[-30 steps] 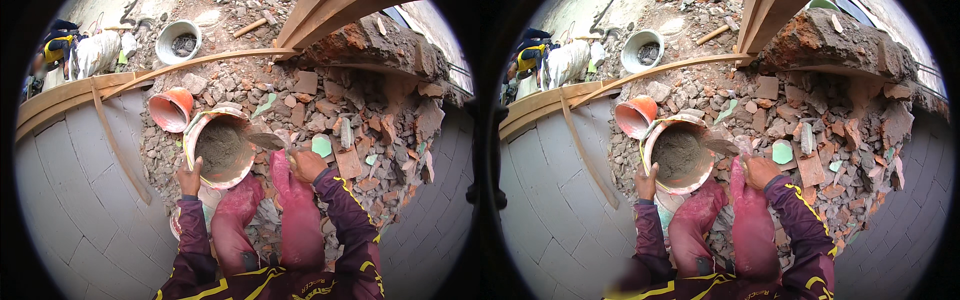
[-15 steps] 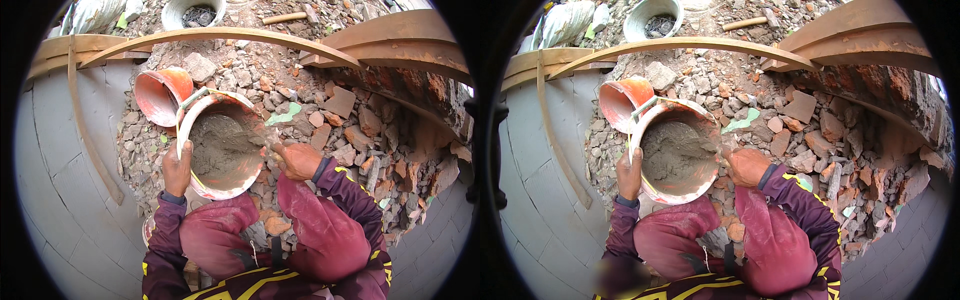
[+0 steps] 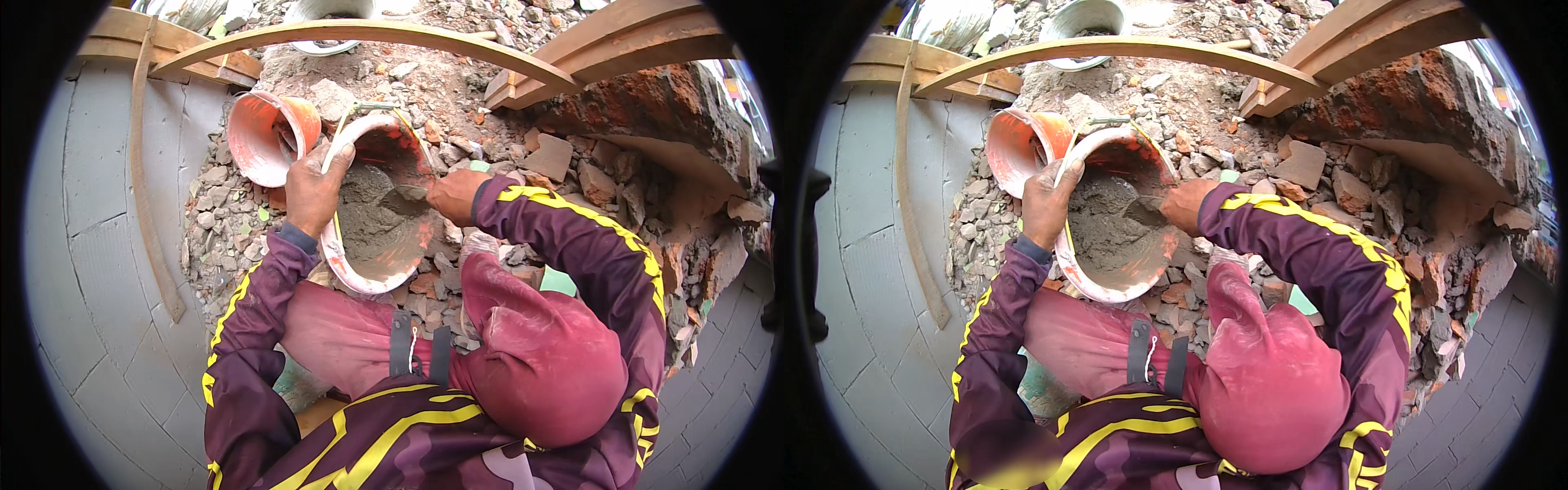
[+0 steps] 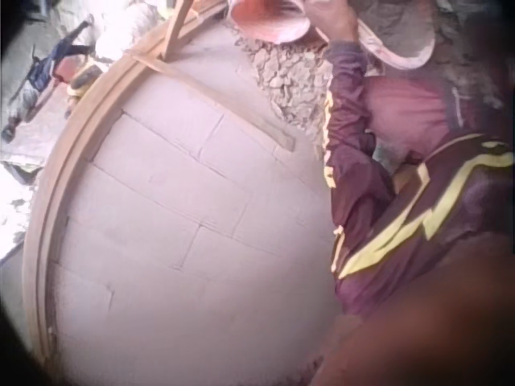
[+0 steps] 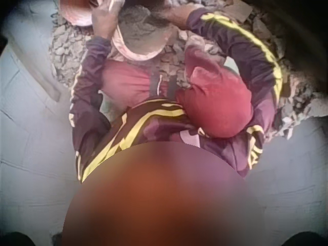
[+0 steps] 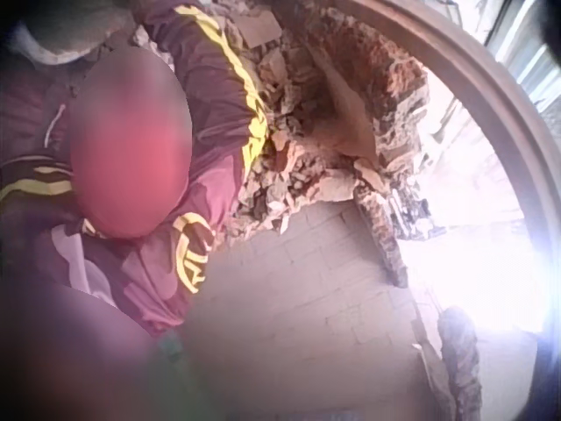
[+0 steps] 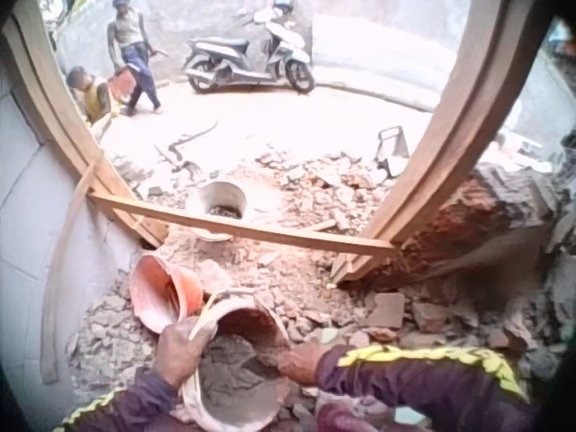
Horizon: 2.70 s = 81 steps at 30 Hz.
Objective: The person scoops mortar from a bucket with a trowel and applies it to a damaged wall section, smoothing it into gaps. They repeatedly scoop and apply mortar to fill voids in the wall.
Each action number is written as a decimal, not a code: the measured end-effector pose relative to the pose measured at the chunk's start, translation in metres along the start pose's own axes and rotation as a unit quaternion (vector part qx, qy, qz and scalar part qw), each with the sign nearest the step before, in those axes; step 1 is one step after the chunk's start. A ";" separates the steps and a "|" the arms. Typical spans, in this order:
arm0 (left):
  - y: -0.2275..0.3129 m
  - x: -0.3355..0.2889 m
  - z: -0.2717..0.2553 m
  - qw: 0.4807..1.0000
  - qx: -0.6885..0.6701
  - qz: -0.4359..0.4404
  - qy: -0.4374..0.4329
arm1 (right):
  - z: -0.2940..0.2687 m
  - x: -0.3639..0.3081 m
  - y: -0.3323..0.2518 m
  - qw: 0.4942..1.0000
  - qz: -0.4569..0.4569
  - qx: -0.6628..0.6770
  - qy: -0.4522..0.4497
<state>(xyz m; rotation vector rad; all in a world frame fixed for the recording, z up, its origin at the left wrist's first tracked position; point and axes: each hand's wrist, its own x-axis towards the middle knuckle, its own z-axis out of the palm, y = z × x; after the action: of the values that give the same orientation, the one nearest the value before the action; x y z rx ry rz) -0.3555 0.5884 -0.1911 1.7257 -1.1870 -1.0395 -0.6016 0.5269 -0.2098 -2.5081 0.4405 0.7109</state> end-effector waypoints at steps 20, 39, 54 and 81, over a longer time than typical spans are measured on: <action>-0.020 -0.007 -0.038 0.999 0.000 -0.033 0.023 | 0.052 -0.044 -0.050 0.907 -0.031 0.415 0.071; -0.014 -0.018 -0.048 0.996 0.056 -0.043 0.055 | 0.075 -0.131 0.194 0.701 0.319 0.638 0.002; 0.001 -0.031 -0.002 0.988 0.064 -0.021 0.139 | 0.023 -0.011 -0.001 0.991 0.035 0.000 0.129; -0.041 -0.032 -0.061 0.984 0.042 -0.058 0.165 | 0.056 -0.150 0.125 0.613 0.150 0.756 -0.175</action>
<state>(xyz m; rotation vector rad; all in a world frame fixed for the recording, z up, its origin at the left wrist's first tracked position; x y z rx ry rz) -0.2939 0.6383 -0.2009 1.9632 -0.9386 -0.7391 -0.7993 0.4787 -0.2135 -0.6513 0.8274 0.4976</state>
